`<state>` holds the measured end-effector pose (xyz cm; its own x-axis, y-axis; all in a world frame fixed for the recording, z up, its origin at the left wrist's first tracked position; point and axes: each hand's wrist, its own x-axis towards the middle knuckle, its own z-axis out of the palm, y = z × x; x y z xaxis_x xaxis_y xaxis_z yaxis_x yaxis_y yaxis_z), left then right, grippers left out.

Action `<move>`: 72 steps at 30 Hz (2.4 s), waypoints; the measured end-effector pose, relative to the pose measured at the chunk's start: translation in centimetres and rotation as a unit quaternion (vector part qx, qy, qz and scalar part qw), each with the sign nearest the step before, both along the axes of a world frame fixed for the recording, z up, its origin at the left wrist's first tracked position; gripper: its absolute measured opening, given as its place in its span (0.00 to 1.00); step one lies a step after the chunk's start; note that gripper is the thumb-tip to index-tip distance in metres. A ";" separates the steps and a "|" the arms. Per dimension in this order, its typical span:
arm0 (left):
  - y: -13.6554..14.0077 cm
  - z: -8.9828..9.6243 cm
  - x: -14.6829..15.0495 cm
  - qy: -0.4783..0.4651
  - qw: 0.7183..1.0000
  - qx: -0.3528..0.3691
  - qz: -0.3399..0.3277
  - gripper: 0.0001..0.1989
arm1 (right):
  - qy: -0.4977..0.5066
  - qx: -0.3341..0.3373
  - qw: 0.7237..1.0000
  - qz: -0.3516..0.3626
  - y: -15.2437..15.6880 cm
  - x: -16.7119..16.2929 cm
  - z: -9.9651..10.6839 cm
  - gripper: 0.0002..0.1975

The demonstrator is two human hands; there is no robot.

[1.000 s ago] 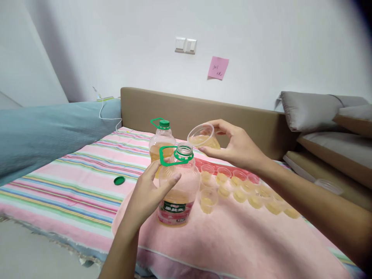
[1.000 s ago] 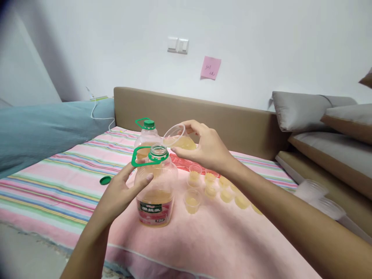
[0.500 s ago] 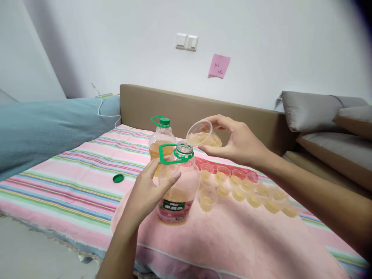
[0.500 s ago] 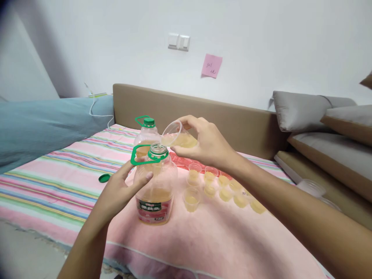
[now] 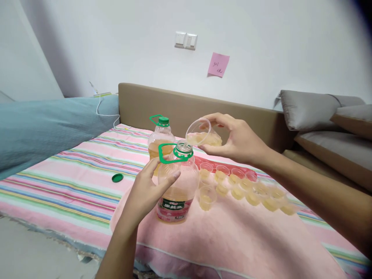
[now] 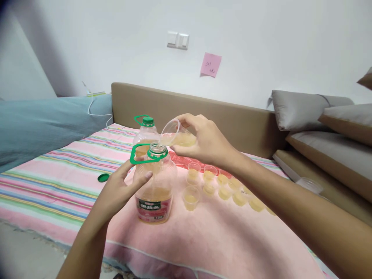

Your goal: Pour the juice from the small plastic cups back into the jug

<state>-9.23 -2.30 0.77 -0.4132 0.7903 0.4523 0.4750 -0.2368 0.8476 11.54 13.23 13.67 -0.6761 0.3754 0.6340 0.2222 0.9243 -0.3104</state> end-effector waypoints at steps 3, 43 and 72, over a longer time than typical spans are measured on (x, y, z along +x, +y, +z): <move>0.1 0.1 0.0 0.002 1.000 -0.002 0.002 0.25 | -0.007 0.006 1.000 -0.001 -0.1 0.0 0.2 0.25; 0.2 0.5 0.2 0.004 1.000 -0.004 0.003 0.26 | -0.071 0.102 0.992 -0.002 -0.4 -0.6 1.8 0.27; 0.2 0.4 0.1 0.007 1.000 -0.001 0.002 0.24 | -0.148 0.268 0.952 0.003 -0.6 -1.2 2.8 0.29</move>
<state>-9.09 -2.08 1.20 -0.4096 0.7903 0.4556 0.4870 -0.2329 0.8418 10.38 12.59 16.48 -0.8564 0.0479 0.5142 0.2210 0.9339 0.2811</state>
